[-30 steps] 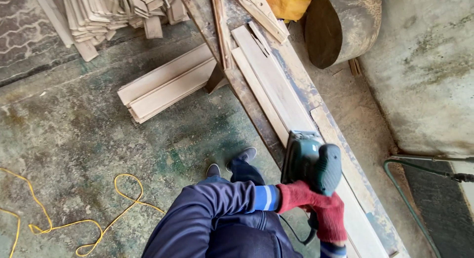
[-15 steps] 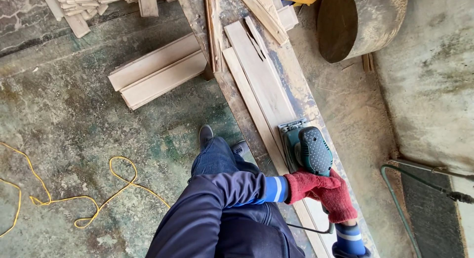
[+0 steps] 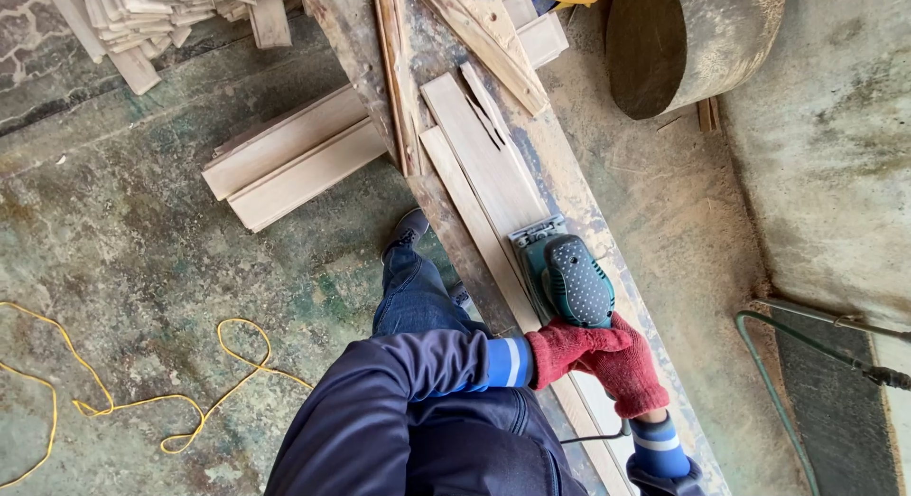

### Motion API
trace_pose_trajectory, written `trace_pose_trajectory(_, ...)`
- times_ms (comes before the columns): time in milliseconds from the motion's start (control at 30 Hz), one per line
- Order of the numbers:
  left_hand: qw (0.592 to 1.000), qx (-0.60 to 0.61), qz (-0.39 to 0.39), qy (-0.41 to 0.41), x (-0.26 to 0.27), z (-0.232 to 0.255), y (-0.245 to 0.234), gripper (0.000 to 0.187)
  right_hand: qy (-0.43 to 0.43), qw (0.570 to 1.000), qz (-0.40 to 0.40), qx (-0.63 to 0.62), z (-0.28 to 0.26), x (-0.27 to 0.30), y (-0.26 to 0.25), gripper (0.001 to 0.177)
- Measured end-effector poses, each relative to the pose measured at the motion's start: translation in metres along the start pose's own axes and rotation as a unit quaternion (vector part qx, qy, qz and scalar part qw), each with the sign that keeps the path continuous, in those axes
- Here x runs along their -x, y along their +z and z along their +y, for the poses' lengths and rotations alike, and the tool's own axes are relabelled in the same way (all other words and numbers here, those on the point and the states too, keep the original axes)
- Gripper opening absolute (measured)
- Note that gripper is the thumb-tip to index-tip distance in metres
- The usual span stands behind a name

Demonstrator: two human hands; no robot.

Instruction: Sanding a long piece of wood using both an electric power sander and a manual sanding block to smooth the surface.

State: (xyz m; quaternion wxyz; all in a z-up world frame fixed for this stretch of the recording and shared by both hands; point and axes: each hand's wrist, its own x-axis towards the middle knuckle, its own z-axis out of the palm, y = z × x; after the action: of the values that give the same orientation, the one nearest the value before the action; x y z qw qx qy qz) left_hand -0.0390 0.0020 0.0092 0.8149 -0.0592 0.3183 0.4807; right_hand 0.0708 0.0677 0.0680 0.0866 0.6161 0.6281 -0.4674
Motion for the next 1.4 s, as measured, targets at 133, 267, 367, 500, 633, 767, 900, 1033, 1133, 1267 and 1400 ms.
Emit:
trace_pose_trajectory(133,0.997,0.057,0.048,0.0,-0.045,-0.003,-0.03,0.076,0.07,0.996,0.045,0.036,-0.069,-0.01,0.015,0.057)
trace_pose_trajectory(267,0.998,0.039,0.047,0.002,-0.032,0.048,-0.038,0.075,0.064,0.996,0.049,0.032,-0.107,-0.03,0.024,0.054)
trace_pose_trajectory(367,0.998,0.035,0.046,0.007,-0.027,0.08,-0.05,0.075,0.055,0.997,0.046,0.042,-0.141,-0.04,0.034,0.048)
trace_pose_trajectory(500,0.998,0.037,0.059,-0.003,-0.026,0.123,-0.068,0.079,0.037,0.996,0.046,0.065,-0.199,-0.052,0.046,0.047)
trace_pose_trajectory(633,0.996,0.057,0.07,0.027,-0.02,0.167,-0.083,0.082,0.019,0.997,0.043,0.068,-0.232,-0.075,0.059,0.041)
trace_pose_trajectory(767,0.992,0.071,0.086,0.051,-0.011,0.209,-0.101,0.082,-0.015,0.997,0.026,0.078,-0.266,-0.098,0.074,0.046)
trace_pose_trajectory(900,0.989,0.066,0.094,0.093,0.001,0.252,-0.108,0.081,-0.064,0.993,0.03,0.092,-0.283,-0.126,0.081,0.051)
trace_pose_trajectory(1033,0.989,0.047,0.09,0.107,-0.005,0.278,-0.115,0.08,-0.082,0.994,0.025,0.07,-0.31,-0.135,0.084,0.052)
trace_pose_trajectory(1133,0.989,0.047,0.098,0.099,-0.007,0.281,-0.119,0.075,-0.048,0.997,0.017,0.065,-0.322,-0.131,0.082,0.044)
trace_pose_trajectory(1267,0.992,0.043,0.088,0.082,-0.006,0.263,-0.11,0.074,-0.035,0.996,0.023,0.073,-0.328,-0.101,0.078,0.048)
trace_pose_trajectory(1400,0.995,0.039,0.079,0.049,-0.013,0.223,-0.099,0.074,-0.024,0.995,0.038,0.091,-0.268,-0.105,0.067,0.042)
